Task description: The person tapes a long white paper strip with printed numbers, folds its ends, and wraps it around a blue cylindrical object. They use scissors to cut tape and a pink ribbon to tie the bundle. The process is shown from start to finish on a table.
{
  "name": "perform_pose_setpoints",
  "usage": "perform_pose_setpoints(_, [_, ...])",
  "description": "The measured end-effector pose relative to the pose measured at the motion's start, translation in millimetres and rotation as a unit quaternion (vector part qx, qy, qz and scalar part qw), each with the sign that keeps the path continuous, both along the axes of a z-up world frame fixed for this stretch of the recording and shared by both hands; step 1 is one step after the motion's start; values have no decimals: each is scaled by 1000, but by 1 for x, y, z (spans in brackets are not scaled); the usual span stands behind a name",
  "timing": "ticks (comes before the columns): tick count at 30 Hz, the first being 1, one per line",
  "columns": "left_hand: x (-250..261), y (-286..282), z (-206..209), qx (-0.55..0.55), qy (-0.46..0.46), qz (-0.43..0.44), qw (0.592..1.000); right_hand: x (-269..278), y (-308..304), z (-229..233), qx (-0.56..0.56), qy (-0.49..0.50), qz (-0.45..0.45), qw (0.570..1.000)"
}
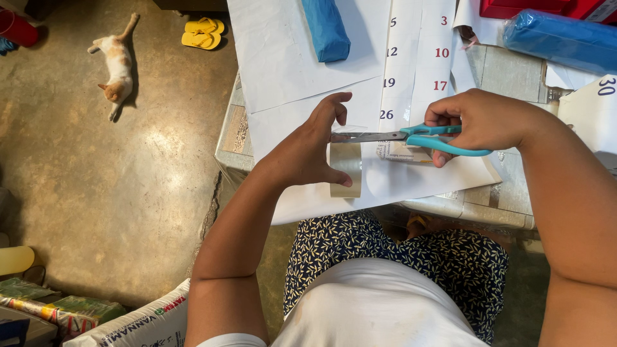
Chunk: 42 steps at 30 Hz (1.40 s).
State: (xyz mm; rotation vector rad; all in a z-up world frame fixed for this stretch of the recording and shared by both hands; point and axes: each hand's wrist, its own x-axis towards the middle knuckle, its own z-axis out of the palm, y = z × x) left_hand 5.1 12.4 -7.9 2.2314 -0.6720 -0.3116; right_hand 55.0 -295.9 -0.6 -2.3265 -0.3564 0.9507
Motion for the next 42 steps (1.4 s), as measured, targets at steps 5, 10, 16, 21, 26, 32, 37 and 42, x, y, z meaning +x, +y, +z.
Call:
perform_pose_setpoints(5, [1, 1, 0, -8, -8, -7, 1000, 0, 2, 2, 2, -14, -1, 1000])
perform_pose_setpoints(10, [1, 1, -1, -2, -8, -6, 1000, 0, 5, 5, -20, -20, -11, 1000])
perform_pose_setpoints(16, [-1, 1, -3, -30, 23, -5, 999, -2, 7, 9, -97, -59, -20, 993])
perform_pose_setpoints(21, [-5, 4, -6, -66, 49, 14, 997, -7, 6, 8, -71, -119, -34, 990])
perform_pose_setpoints(26, [-10, 8, -13, -60, 41, 30, 997, -20, 4, 4, -125, -206, -14, 970])
perform_pose_setpoints(32, [-8, 12, -32, -89, -13, -4, 996, -41, -14, -12, -81, -254, -141, 954])
perform_pose_setpoints(37, [-9, 14, -46, -89, -1, -29, 996, -82, -67, -40, -105, -261, -244, 928])
perform_pose_setpoints(42, [-2, 29, -54, -89, 14, 85, 992, -146, -160, -111, -156, -265, -326, 894])
